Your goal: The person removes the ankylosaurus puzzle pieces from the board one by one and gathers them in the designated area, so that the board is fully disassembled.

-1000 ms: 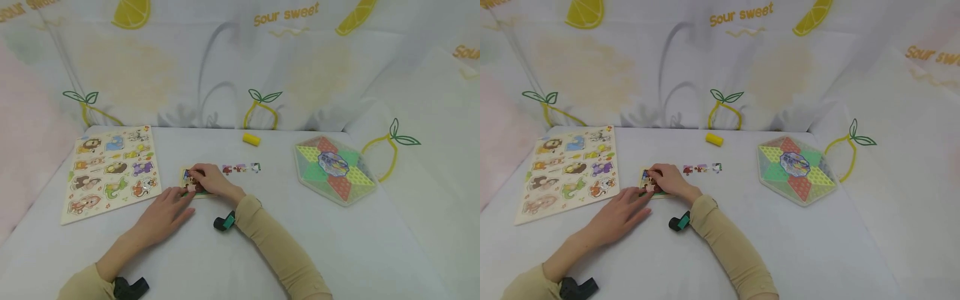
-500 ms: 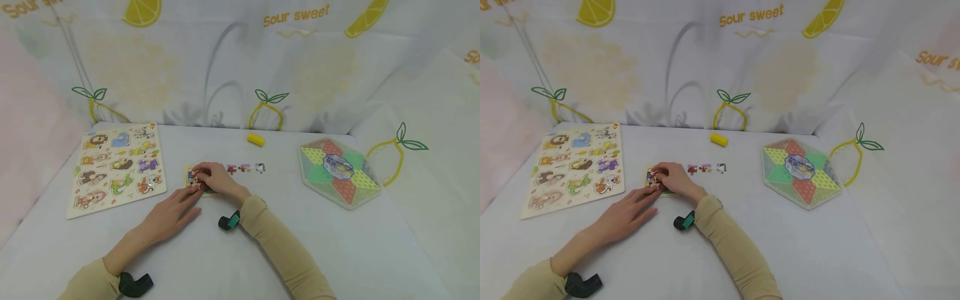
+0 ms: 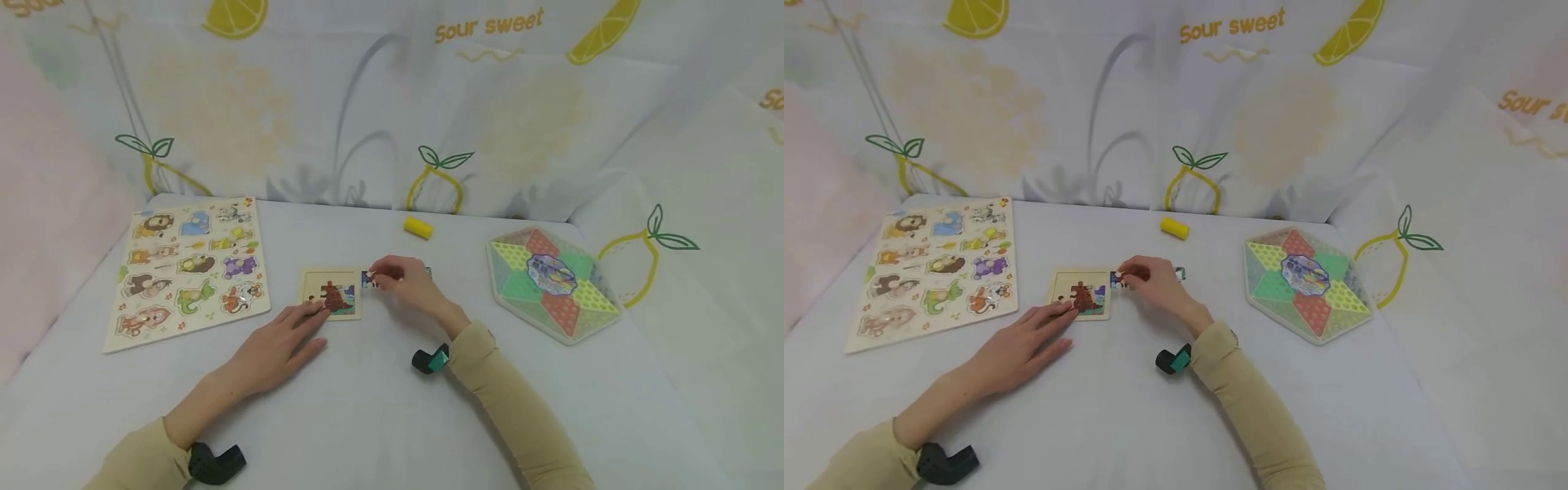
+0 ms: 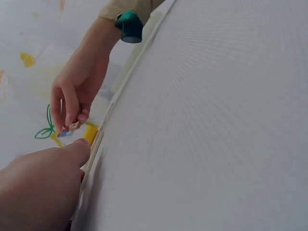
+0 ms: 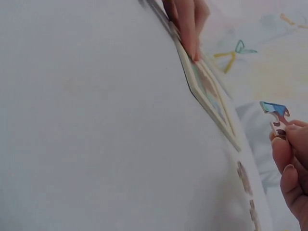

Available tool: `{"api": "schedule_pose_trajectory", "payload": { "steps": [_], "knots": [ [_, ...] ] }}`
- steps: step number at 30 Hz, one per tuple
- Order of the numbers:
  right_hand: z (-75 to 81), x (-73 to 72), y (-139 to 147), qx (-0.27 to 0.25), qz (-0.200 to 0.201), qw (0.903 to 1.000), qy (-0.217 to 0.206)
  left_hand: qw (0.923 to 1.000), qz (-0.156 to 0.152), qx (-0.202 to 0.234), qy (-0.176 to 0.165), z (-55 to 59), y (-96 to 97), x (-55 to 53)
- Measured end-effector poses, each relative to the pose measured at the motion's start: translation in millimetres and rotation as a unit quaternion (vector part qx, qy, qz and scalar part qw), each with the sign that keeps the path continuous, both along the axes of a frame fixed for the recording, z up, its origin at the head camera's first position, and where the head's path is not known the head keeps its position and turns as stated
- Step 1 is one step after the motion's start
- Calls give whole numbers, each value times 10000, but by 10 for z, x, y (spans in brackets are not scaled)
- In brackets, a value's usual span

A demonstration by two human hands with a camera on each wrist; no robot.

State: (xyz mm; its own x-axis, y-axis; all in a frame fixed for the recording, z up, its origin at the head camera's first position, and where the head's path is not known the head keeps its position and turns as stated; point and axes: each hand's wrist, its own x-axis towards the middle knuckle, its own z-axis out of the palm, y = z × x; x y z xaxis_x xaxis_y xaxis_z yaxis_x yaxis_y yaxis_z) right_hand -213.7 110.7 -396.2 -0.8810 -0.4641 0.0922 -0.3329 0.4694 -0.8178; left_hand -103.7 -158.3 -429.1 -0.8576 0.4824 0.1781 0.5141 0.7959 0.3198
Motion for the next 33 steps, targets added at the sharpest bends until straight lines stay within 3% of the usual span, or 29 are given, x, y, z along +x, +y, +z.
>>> {"api": "schedule_pose_trajectory", "payload": {
  "steps": [6, 12, 23, 33],
  "knots": [
    [-32, -45, 208, 164, -208, 9996, -107, 9997, -109, 80, 186, 30, 15, -28],
    [-69, -67, 234, 569, -146, 9980, -246, 9997, -67, -16, 245, 47, 49, -50],
    [-71, -39, 220, 996, -193, 9946, -199, 9991, -328, -203, 157, 84, 133, -46],
    [-54, 29, 159, 1272, -244, 9916, 71, 9993, -304, -215, -10, 121, 127, -33]
  ]
}}
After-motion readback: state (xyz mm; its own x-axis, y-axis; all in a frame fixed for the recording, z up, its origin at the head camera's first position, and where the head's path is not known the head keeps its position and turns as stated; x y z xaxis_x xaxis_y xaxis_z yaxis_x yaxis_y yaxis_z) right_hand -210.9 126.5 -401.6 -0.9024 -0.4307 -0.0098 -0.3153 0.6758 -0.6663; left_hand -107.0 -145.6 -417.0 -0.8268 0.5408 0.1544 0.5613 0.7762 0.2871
